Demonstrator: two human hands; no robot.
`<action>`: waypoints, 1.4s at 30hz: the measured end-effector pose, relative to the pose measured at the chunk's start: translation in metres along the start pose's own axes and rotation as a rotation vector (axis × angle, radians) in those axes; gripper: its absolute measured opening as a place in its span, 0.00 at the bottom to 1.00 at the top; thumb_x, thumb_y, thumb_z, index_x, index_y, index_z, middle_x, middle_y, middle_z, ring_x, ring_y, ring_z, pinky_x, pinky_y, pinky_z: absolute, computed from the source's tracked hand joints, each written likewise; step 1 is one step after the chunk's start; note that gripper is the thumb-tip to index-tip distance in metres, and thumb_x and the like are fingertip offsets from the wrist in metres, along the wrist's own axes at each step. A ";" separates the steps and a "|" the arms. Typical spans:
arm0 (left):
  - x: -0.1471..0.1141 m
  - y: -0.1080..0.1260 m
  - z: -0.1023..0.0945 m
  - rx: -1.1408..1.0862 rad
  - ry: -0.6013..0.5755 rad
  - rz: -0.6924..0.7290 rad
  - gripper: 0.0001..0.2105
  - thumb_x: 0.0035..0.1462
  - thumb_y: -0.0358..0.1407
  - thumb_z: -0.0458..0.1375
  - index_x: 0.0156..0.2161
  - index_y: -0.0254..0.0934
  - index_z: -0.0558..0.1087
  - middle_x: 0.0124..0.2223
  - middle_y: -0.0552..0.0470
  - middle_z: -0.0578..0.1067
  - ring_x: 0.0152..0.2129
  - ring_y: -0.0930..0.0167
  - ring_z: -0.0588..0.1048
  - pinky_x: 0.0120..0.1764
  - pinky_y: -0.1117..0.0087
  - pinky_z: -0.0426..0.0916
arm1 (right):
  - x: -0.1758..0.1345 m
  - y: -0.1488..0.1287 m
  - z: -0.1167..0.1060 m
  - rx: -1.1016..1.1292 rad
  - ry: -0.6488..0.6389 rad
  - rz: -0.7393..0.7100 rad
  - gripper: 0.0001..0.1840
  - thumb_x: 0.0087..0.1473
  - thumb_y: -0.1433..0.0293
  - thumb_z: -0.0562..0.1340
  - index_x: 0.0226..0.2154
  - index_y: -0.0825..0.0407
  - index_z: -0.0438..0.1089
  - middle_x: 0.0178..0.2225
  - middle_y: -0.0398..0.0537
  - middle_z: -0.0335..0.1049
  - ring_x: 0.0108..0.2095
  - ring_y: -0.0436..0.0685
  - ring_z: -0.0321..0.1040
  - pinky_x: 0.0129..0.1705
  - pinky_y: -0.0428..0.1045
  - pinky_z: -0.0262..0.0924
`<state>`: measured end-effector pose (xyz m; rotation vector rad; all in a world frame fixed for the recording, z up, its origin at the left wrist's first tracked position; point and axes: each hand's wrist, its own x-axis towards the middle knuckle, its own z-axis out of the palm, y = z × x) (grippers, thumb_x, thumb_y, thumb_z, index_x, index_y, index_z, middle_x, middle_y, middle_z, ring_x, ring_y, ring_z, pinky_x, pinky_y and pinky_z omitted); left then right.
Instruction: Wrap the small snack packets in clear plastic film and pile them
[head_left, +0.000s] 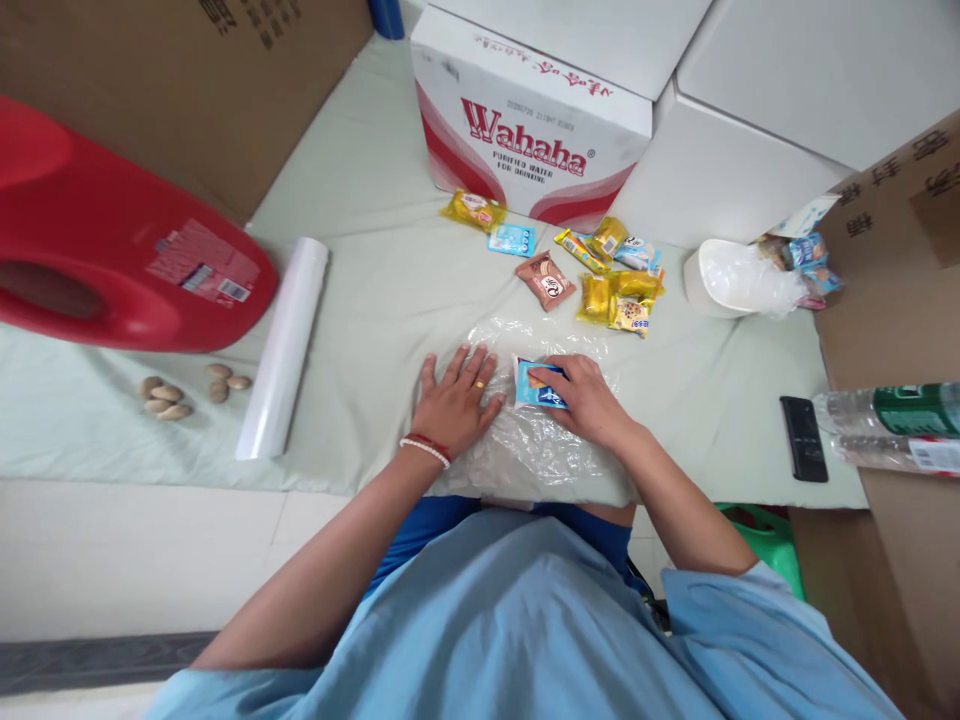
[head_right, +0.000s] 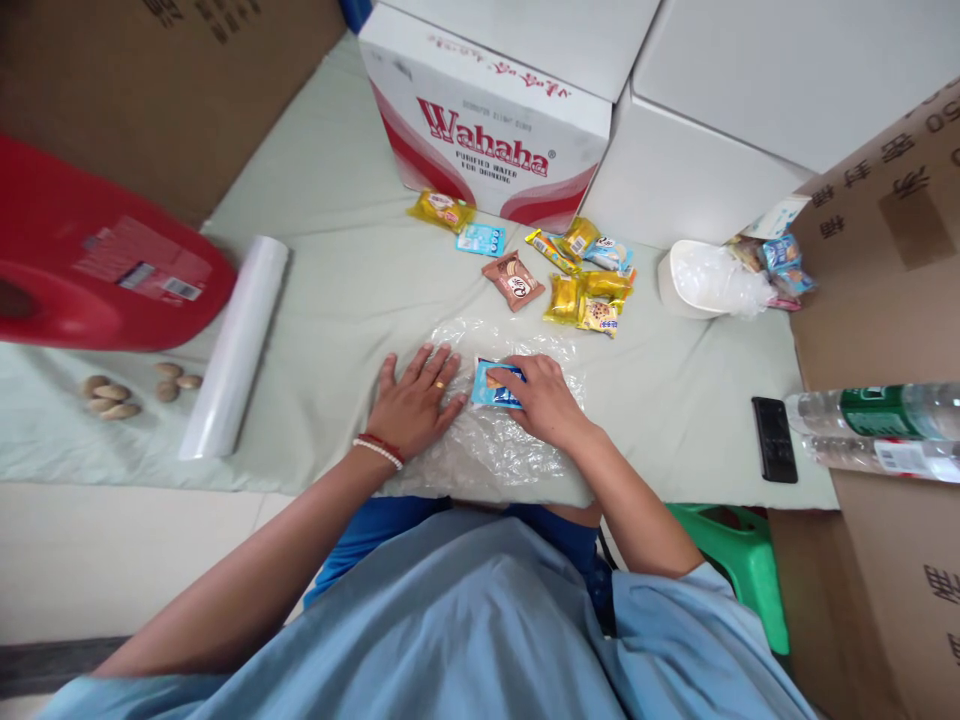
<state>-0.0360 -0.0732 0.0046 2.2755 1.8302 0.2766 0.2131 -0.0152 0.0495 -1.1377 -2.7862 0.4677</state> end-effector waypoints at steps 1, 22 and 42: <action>0.000 0.000 0.000 -0.001 0.000 -0.001 0.30 0.73 0.48 0.43 0.74 0.39 0.55 0.76 0.43 0.54 0.74 0.56 0.50 0.71 0.35 0.34 | 0.000 0.001 0.000 0.003 -0.017 -0.019 0.29 0.64 0.64 0.65 0.66 0.46 0.65 0.64 0.59 0.64 0.63 0.69 0.60 0.69 0.70 0.47; 0.000 0.000 0.002 0.033 -0.014 -0.006 0.31 0.73 0.49 0.42 0.74 0.39 0.55 0.77 0.44 0.52 0.75 0.56 0.49 0.72 0.37 0.33 | 0.007 0.028 -0.004 0.108 -0.053 -0.157 0.31 0.65 0.53 0.64 0.67 0.43 0.65 0.67 0.59 0.63 0.72 0.72 0.51 0.72 0.75 0.39; 0.003 -0.001 0.000 0.075 -0.072 -0.049 0.30 0.73 0.51 0.39 0.74 0.45 0.54 0.78 0.47 0.47 0.75 0.57 0.47 0.68 0.29 0.28 | 0.009 0.028 0.008 0.111 -0.027 -0.148 0.29 0.64 0.63 0.63 0.66 0.49 0.66 0.61 0.61 0.67 0.60 0.70 0.62 0.65 0.67 0.52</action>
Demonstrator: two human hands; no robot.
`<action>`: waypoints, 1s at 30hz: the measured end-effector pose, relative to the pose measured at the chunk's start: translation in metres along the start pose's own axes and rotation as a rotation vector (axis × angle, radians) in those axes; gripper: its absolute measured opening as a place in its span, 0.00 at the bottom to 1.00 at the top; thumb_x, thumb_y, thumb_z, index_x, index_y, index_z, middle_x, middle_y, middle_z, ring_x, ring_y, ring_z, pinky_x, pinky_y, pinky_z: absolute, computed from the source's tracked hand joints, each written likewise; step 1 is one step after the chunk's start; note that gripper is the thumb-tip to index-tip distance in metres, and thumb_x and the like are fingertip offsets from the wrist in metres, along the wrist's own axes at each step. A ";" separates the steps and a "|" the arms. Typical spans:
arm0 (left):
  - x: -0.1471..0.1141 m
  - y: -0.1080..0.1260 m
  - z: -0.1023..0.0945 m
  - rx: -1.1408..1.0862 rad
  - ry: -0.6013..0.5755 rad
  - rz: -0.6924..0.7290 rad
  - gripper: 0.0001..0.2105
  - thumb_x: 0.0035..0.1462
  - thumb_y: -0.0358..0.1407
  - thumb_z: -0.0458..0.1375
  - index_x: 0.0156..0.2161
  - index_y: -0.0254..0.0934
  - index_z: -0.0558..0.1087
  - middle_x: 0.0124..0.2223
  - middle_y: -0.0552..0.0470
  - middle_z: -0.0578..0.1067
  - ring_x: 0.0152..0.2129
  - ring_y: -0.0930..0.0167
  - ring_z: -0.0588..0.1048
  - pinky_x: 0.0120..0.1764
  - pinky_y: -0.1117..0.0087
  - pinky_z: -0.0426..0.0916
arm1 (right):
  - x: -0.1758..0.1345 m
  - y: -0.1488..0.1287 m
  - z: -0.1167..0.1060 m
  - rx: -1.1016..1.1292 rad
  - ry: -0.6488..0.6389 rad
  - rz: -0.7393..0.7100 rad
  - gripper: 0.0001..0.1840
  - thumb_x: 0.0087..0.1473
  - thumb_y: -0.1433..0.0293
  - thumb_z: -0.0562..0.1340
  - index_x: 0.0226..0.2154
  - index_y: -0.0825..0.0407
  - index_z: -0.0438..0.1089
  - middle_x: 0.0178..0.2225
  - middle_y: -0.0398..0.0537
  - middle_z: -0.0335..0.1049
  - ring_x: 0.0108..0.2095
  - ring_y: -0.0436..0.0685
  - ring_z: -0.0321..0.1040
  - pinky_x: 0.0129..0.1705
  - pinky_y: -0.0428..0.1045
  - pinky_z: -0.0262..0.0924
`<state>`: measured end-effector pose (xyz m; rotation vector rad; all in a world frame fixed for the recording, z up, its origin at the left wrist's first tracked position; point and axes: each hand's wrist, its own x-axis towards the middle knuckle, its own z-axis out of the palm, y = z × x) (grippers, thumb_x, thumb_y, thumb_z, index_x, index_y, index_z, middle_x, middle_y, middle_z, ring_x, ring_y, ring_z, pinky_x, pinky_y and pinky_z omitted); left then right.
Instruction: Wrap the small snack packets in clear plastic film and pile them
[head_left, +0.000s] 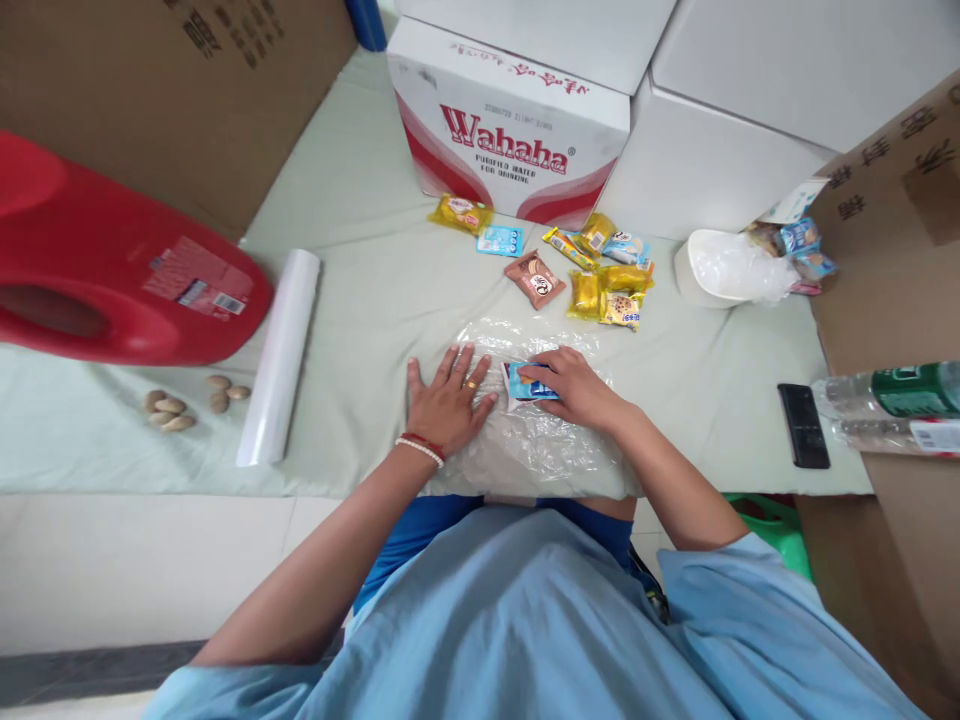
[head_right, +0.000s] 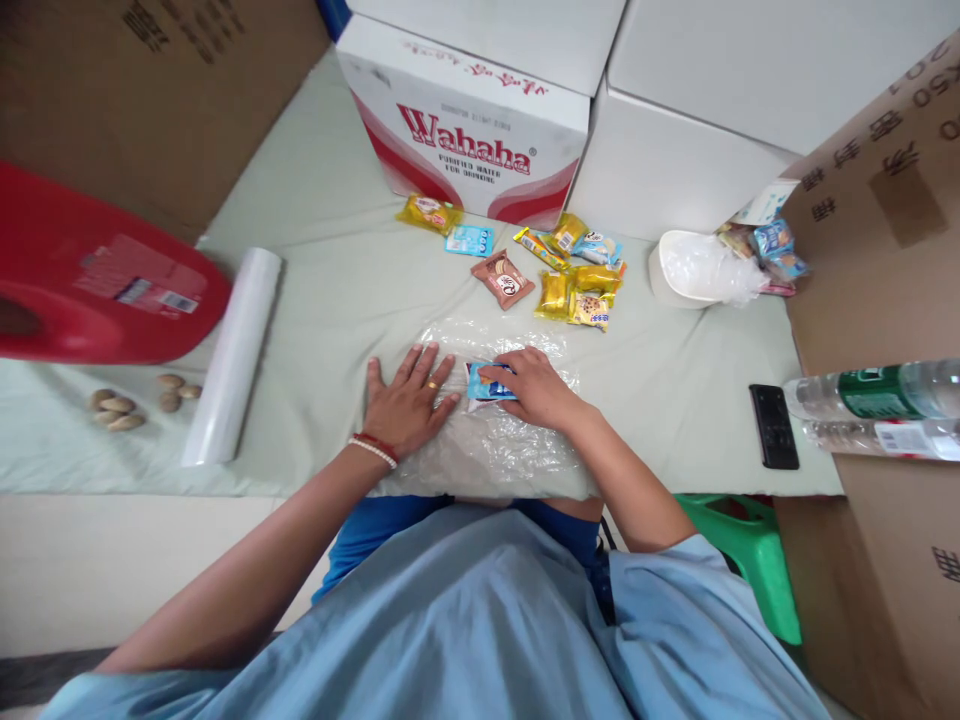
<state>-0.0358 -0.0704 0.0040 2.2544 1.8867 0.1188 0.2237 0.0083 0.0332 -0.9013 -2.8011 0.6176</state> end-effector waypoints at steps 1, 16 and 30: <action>0.000 0.000 0.000 0.000 0.001 -0.001 0.30 0.73 0.50 0.39 0.74 0.45 0.54 0.78 0.47 0.47 0.75 0.58 0.47 0.69 0.29 0.28 | -0.002 0.000 0.000 0.002 0.007 -0.001 0.29 0.64 0.63 0.63 0.66 0.49 0.66 0.61 0.61 0.67 0.60 0.70 0.62 0.65 0.68 0.52; 0.000 -0.012 -0.004 -0.058 0.009 -0.066 0.31 0.72 0.50 0.40 0.75 0.43 0.53 0.77 0.42 0.49 0.74 0.53 0.49 0.67 0.28 0.25 | -0.010 -0.008 -0.009 0.011 -0.001 0.022 0.32 0.70 0.50 0.55 0.69 0.46 0.61 0.69 0.62 0.59 0.72 0.70 0.50 0.72 0.74 0.37; -0.013 -0.015 -0.016 -0.087 0.102 -0.092 0.30 0.73 0.49 0.42 0.75 0.44 0.54 0.78 0.42 0.48 0.75 0.51 0.47 0.68 0.29 0.28 | -0.007 -0.002 -0.001 0.048 0.006 0.045 0.33 0.66 0.49 0.62 0.66 0.46 0.66 0.65 0.61 0.65 0.63 0.70 0.63 0.65 0.66 0.55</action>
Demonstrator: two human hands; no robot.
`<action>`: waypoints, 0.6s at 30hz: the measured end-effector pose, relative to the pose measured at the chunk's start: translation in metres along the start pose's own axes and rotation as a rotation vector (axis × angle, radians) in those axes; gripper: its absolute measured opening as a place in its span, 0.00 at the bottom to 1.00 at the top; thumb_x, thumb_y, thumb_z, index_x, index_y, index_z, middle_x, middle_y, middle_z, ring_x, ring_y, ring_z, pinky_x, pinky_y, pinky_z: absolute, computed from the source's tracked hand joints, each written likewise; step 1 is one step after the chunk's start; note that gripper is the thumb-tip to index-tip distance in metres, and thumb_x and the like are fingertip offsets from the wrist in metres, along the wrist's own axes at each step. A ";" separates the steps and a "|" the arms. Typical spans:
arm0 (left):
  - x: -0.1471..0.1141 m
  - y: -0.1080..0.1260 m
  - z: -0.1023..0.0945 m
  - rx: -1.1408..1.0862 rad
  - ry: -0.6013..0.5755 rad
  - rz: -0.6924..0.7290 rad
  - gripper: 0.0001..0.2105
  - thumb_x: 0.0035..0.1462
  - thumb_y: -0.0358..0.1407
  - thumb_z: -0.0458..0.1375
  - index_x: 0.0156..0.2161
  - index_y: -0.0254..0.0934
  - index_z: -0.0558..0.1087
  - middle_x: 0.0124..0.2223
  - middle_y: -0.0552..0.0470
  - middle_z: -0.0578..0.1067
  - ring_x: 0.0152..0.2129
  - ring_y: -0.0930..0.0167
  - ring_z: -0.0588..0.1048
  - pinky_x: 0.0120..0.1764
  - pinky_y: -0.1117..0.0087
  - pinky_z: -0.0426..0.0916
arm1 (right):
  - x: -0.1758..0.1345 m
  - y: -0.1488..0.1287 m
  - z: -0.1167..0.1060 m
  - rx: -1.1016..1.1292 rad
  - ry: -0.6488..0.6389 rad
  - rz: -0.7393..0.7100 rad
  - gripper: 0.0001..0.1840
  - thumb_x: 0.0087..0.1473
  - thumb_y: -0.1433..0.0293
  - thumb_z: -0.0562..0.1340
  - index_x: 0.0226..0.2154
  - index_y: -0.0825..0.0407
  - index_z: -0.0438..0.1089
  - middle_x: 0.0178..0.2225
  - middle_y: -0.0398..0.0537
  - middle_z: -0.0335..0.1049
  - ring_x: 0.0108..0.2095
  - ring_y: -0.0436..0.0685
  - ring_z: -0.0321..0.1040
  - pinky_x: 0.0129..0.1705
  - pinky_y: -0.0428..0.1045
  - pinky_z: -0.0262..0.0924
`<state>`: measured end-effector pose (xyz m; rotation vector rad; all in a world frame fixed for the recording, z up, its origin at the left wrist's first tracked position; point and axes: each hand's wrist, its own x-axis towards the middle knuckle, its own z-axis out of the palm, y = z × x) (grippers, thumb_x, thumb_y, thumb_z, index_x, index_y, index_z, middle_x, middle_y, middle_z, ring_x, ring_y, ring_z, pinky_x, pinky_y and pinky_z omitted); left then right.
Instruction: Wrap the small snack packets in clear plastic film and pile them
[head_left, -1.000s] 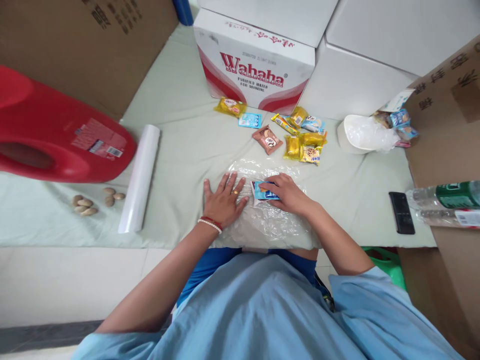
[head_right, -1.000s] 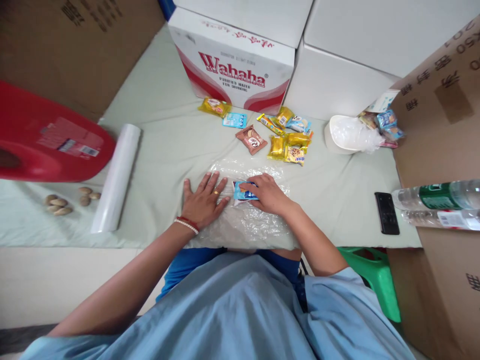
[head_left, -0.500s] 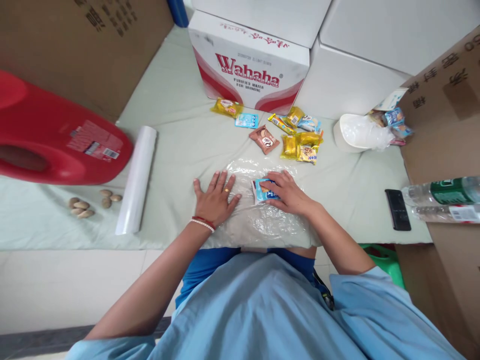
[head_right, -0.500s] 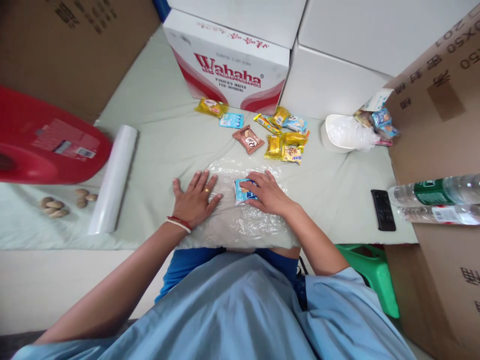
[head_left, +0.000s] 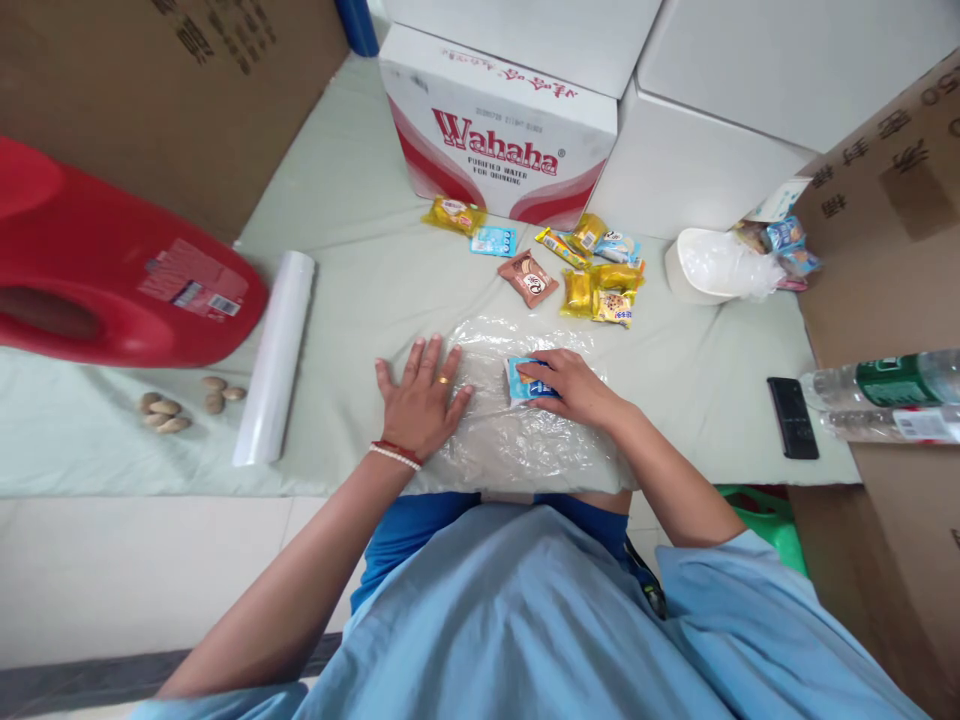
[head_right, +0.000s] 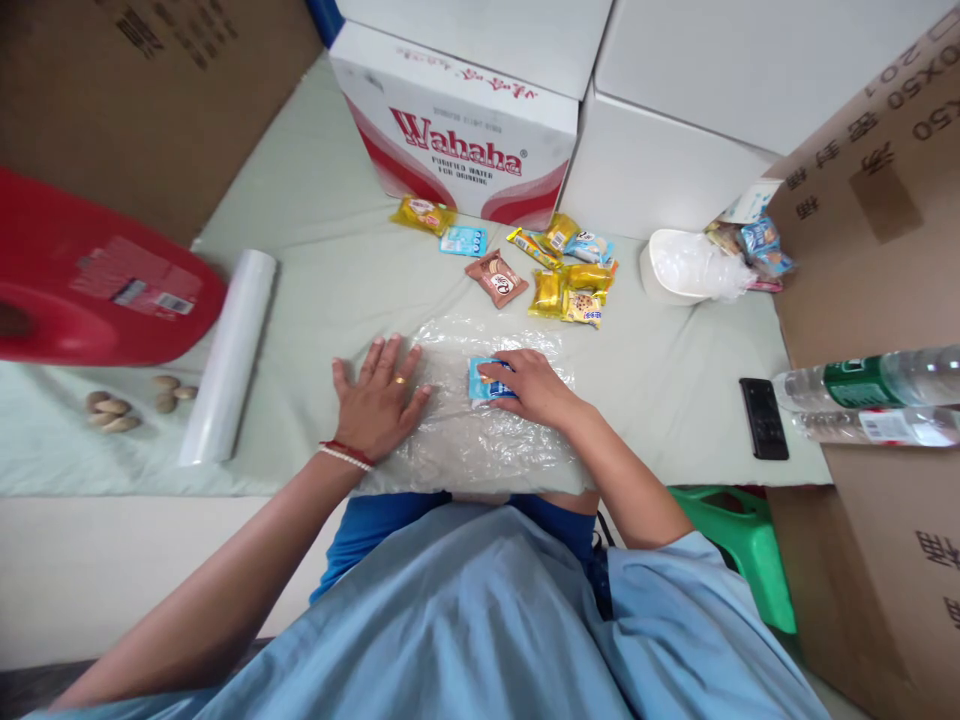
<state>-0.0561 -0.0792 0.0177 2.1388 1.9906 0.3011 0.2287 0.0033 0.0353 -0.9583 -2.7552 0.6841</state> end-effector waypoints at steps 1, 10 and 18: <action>-0.004 -0.001 -0.001 0.013 -0.003 0.019 0.29 0.73 0.49 0.41 0.75 0.45 0.55 0.78 0.43 0.48 0.75 0.52 0.47 0.68 0.29 0.26 | 0.000 -0.001 0.000 -0.008 0.001 0.006 0.33 0.66 0.49 0.62 0.66 0.46 0.66 0.65 0.61 0.65 0.63 0.70 0.62 0.64 0.65 0.56; -0.018 -0.007 0.009 0.068 -0.068 -0.019 0.28 0.74 0.48 0.40 0.75 0.48 0.53 0.77 0.42 0.52 0.74 0.51 0.50 0.66 0.25 0.24 | 0.004 -0.017 0.011 -0.134 0.056 0.151 0.30 0.66 0.55 0.63 0.65 0.49 0.67 0.59 0.63 0.68 0.55 0.71 0.63 0.57 0.64 0.57; -0.019 -0.007 0.010 0.068 -0.063 -0.020 0.29 0.73 0.49 0.39 0.75 0.48 0.52 0.77 0.42 0.51 0.74 0.51 0.49 0.66 0.25 0.26 | 0.002 -0.015 0.009 -0.100 0.104 0.099 0.31 0.68 0.52 0.60 0.66 0.48 0.66 0.61 0.62 0.65 0.58 0.70 0.62 0.62 0.65 0.54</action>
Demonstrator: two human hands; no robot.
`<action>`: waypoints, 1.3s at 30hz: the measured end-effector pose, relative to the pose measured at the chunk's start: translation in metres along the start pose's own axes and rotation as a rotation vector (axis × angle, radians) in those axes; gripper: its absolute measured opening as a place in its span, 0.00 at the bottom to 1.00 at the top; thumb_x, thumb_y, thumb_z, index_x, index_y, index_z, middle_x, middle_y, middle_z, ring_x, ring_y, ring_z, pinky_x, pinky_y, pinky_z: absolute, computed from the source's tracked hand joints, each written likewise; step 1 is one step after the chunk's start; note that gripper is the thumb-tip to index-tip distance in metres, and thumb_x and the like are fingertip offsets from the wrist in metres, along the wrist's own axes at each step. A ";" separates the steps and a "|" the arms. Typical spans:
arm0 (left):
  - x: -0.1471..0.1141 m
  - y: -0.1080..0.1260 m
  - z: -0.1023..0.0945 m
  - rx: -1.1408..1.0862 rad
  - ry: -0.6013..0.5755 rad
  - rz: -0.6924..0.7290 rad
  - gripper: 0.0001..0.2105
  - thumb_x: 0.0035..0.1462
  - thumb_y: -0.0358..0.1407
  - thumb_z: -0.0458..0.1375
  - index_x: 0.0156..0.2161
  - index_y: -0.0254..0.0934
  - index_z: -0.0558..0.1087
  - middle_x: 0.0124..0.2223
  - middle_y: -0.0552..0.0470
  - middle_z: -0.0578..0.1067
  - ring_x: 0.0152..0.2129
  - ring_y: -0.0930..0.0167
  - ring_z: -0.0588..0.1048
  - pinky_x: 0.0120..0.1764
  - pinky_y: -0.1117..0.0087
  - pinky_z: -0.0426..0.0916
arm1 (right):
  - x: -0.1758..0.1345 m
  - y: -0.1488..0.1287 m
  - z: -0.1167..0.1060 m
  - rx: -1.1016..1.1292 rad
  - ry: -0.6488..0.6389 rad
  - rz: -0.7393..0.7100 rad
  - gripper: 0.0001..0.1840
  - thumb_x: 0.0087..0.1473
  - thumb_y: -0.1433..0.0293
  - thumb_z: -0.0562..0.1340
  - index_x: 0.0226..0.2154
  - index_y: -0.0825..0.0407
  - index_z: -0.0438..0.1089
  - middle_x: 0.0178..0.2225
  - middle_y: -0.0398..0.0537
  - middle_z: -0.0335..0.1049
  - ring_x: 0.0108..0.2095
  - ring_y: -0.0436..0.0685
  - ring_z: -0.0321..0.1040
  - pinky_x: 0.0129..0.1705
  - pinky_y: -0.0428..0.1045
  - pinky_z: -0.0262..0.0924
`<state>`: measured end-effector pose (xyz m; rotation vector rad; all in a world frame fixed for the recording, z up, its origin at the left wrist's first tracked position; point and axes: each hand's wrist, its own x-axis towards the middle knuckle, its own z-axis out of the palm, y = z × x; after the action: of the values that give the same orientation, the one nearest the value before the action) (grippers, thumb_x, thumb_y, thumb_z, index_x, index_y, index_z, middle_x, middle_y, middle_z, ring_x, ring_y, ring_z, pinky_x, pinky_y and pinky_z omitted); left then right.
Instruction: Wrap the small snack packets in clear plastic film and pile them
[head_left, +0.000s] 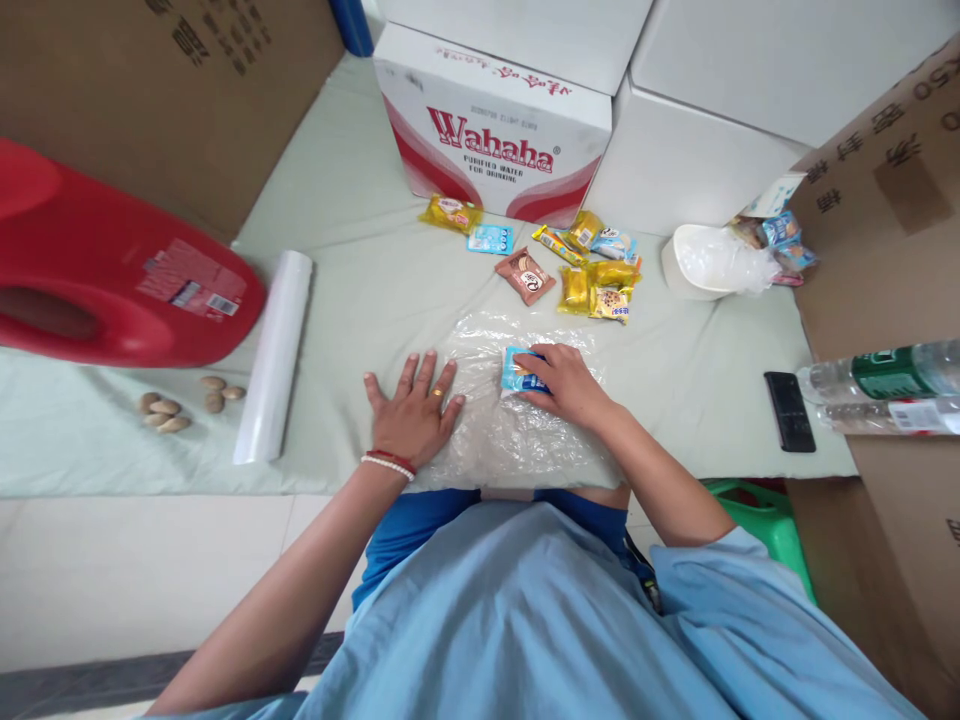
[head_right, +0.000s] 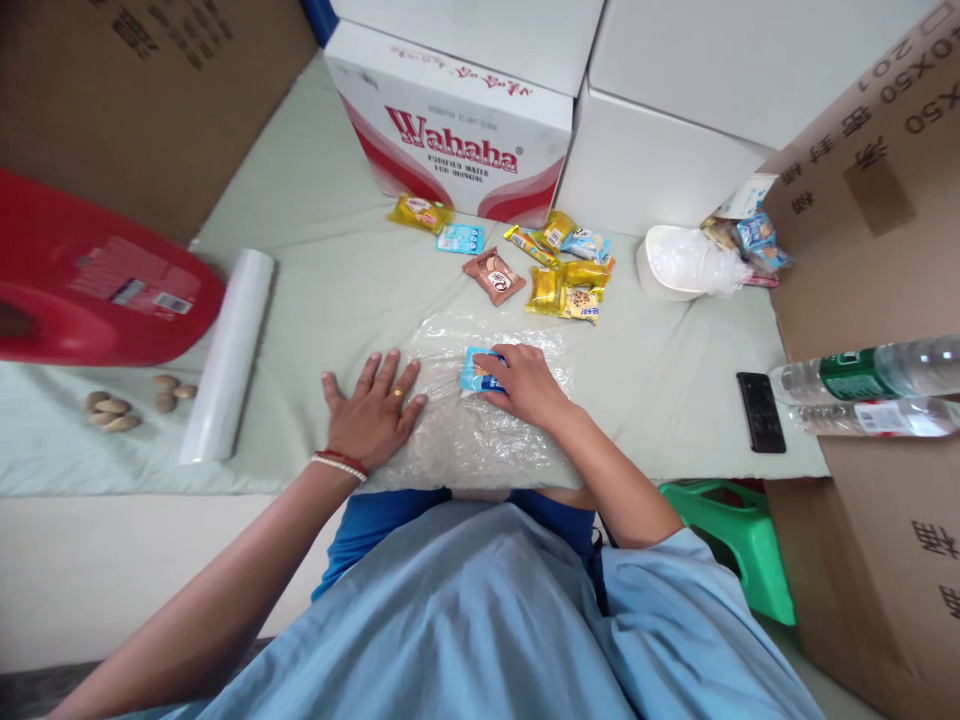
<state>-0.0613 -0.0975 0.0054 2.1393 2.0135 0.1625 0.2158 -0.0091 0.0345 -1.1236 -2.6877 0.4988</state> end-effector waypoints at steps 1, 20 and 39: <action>0.000 -0.001 0.000 -0.001 -0.003 0.000 0.29 0.73 0.49 0.39 0.75 0.48 0.52 0.77 0.42 0.52 0.74 0.51 0.49 0.66 0.24 0.27 | 0.000 0.001 0.001 0.008 -0.016 -0.013 0.30 0.68 0.52 0.59 0.66 0.48 0.66 0.62 0.62 0.65 0.59 0.70 0.62 0.63 0.65 0.53; -0.051 -0.018 -0.026 -0.238 0.144 0.626 0.24 0.68 0.44 0.59 0.67 0.47 0.67 0.69 0.44 0.70 0.70 0.56 0.63 0.73 0.43 0.52 | -0.076 0.000 -0.042 0.256 0.029 -0.009 0.21 0.69 0.56 0.59 0.58 0.46 0.73 0.52 0.58 0.75 0.54 0.65 0.70 0.58 0.64 0.67; -0.005 -0.037 -0.060 -0.704 -0.260 0.130 0.21 0.67 0.56 0.51 0.44 0.42 0.75 0.49 0.47 0.83 0.45 0.60 0.81 0.51 0.59 0.75 | -0.090 0.008 -0.054 0.339 0.110 0.168 0.15 0.71 0.59 0.55 0.40 0.49 0.73 0.37 0.49 0.77 0.39 0.58 0.72 0.45 0.52 0.66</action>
<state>-0.1110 -0.0965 0.0564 1.7205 1.3873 0.4994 0.2993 -0.0556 0.0775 -1.2367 -2.3128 0.8559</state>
